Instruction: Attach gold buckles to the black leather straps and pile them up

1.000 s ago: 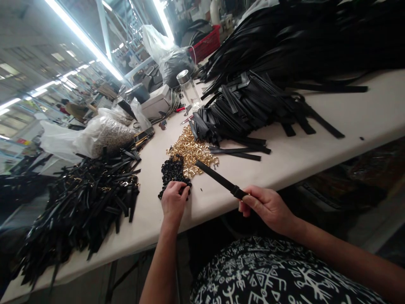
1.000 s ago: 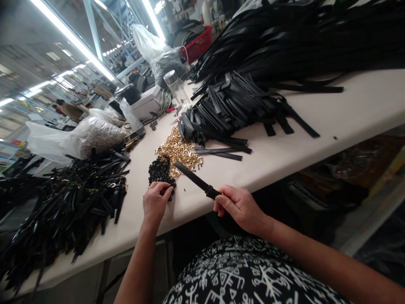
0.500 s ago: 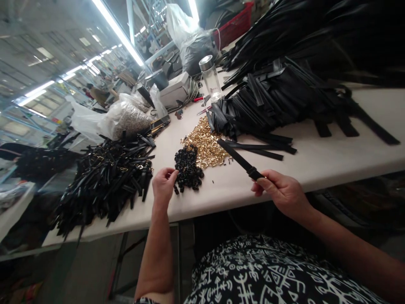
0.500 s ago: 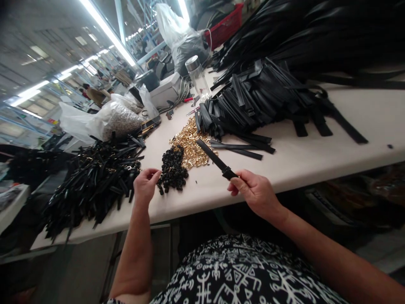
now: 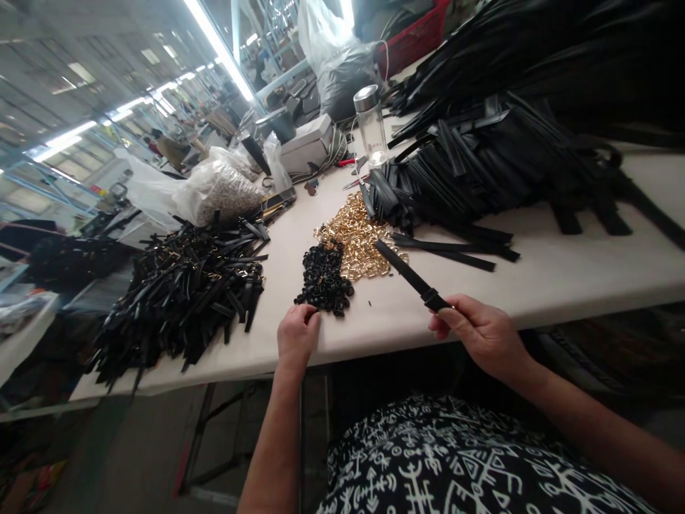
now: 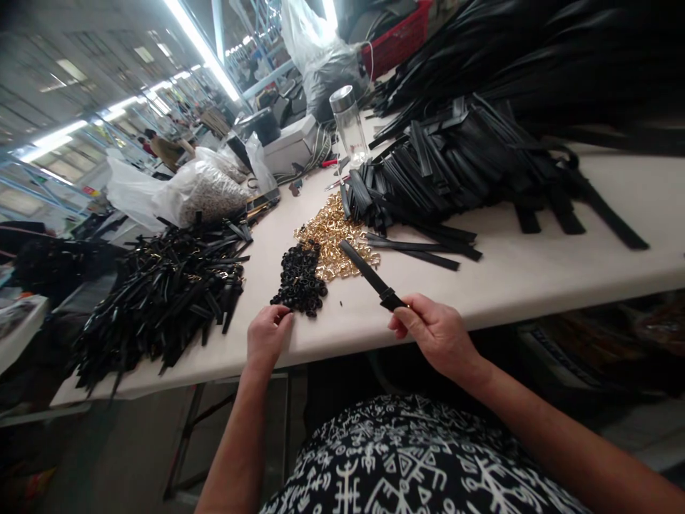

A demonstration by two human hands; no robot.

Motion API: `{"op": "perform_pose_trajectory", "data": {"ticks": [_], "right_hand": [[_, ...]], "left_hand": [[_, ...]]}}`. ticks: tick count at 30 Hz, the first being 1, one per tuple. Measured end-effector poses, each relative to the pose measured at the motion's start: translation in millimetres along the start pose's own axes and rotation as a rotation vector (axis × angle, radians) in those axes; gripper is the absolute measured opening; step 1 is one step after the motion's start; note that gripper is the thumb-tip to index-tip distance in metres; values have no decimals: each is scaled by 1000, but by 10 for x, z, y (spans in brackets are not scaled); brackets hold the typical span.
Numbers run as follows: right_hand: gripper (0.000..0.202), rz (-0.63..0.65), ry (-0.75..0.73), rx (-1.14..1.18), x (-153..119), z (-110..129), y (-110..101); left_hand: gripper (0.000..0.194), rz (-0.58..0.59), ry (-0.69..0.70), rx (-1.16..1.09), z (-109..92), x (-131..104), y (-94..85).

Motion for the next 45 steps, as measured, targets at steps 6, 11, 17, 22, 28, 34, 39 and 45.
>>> {"op": "perform_pose_trajectory", "data": {"ticks": [6,11,17,22,28,34,39,45], "right_hand": [[41,38,-28,-54,-70,42,39],[35,92,-42,-15,-42,62,151],[33,110,-65,31,17,261,331],[25,88,-27,102,53,354,397],[19,61,-27,98,83,335,356],[18,93,-34,68,75,286,321],[21,173,-67,-67,73,297,290],[23,227,-118,-184,61,313,280]], "left_hand": [[14,6,-12,-84,-22,5,-34],[16,-55,-90,-276,-65,-40,-99],[33,-34,-317,-848,-445,-135,63],[31,36,-430,-1133,-892,-292,268],[24,111,-356,-1162,-1220,-391,399],[26,137,-271,-1092,-1248,-395,441],[20,202,-137,-997,-1288,-348,398],[18,286,103,-864,-1461,-327,291]]}}
Point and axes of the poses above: each hand's wrist, its own x-axis towards the middle knuckle, its own y-axis out of the palm, z = x × y, the point moved 7 cm from there along x, towards the middle knuckle, and after that the axes turned 11 degrees about -z, right-handed, at the moved point
